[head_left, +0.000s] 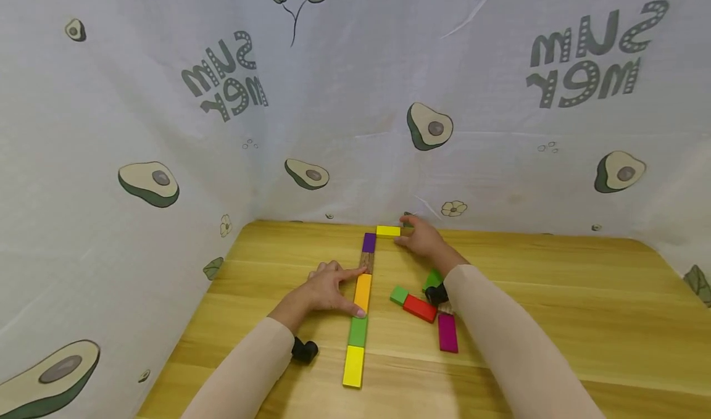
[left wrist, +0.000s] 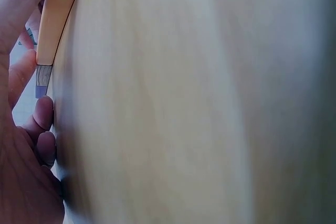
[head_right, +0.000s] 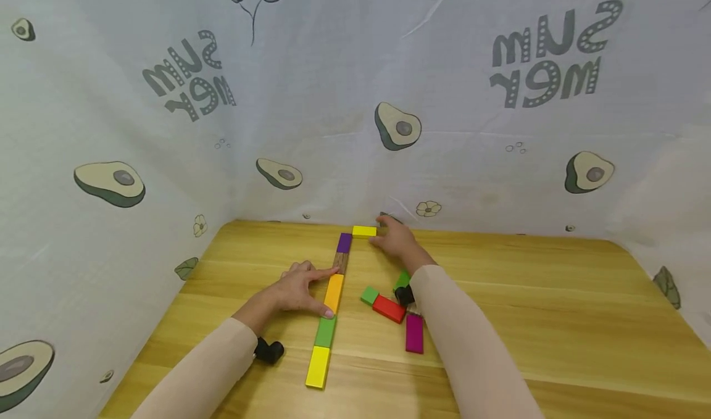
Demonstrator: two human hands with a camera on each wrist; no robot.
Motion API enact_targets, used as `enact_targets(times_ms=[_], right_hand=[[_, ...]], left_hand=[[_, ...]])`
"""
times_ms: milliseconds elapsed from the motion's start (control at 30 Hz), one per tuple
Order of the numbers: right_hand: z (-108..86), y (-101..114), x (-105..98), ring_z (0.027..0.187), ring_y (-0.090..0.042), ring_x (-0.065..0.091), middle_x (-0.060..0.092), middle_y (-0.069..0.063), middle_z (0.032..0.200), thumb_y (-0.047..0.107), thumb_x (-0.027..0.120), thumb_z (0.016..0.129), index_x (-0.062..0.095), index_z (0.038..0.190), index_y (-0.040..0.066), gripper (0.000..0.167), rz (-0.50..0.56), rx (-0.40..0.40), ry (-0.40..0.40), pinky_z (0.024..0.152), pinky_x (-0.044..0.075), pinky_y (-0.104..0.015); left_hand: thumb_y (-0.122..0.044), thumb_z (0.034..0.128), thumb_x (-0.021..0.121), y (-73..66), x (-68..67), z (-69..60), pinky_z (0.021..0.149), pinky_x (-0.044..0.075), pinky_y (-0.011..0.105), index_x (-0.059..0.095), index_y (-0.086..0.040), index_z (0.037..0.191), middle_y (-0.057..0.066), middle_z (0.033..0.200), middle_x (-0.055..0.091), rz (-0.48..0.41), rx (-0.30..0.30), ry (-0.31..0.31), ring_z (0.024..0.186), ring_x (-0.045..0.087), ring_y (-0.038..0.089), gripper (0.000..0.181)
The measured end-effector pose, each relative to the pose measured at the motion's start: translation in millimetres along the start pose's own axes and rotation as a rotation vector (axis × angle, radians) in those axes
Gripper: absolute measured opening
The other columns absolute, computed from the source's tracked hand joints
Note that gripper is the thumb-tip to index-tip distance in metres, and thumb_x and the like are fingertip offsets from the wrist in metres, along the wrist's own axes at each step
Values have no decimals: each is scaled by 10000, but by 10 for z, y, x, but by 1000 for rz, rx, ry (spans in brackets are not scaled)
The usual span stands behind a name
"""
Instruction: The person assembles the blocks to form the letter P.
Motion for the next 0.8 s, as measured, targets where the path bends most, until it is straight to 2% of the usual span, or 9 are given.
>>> enact_targets(times_ms=[100, 267, 433, 533, 633, 800], right_hand=[[-90, -24, -41, 1225, -415, 578, 541, -275, 1415, 313, 659, 1001, 417, 1531, 92, 623, 84, -19, 74, 1050, 466, -543], [-298, -169, -211, 1156, -360, 595, 589, -258, 1330, 298, 621, 1022, 521, 1446, 75, 489, 84, -73, 205, 964, 512, -454], [-576, -360, -400, 927, -213, 520, 624, -157, 1119, 146, 606, 993, 631, 1324, 28, 352, 74, -114, 346, 788, 438, -321], [-733, -418, -451, 931, -191, 489, 606, -126, 1115, 44, 590, 925, 633, 1331, 29, 409, 75, -137, 427, 769, 421, -297], [-840, -450, -454, 997, -208, 501, 601, -113, 1166, 17, 610, 891, 635, 1342, 74, 455, 62, -143, 462, 812, 441, -307], [-923, -453, -419, 1050, -218, 510, 599, -66, 1172, 143, 738, 913, 685, 1251, 160, 342, -20, -148, 423, 897, 459, -356]], left_hand=[[-677, 640, 877, 16, 11, -26, 808, 321, 363, 416, -514, 1516, -12, 1091, 485, -5, -8, -1, 983, 388, 192, 1002], [-654, 633, 893, 18, 12, -46, 786, 303, 358, 426, -499, 1516, -15, 1063, 491, -24, 9, -15, 948, 384, 191, 1011], [-673, 633, 883, 8, 3, -38, 786, 303, 356, 416, -501, 1520, -11, 1081, 492, -12, 16, -12, 949, 384, 191, 1018], [-676, 632, 881, 13, 0, -35, 789, 301, 355, 414, -504, 1520, -11, 1099, 493, 2, 13, -12, 953, 384, 188, 1018], [-658, 633, 891, 10, -1, -31, 786, 298, 356, 421, -491, 1522, -8, 1100, 497, -8, 21, -18, 949, 382, 191, 1019], [-646, 644, 892, -20, 6, -10, 797, 300, 364, 426, -480, 1524, 2, 1109, 504, -22, 30, -13, 957, 383, 201, 1009]])
Point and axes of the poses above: each hand's wrist, its own z-axis towards the middle knuckle, its own x-axis out of the palm, y = z × x, the point moved 4 cm from there along z, towards the middle knuckle
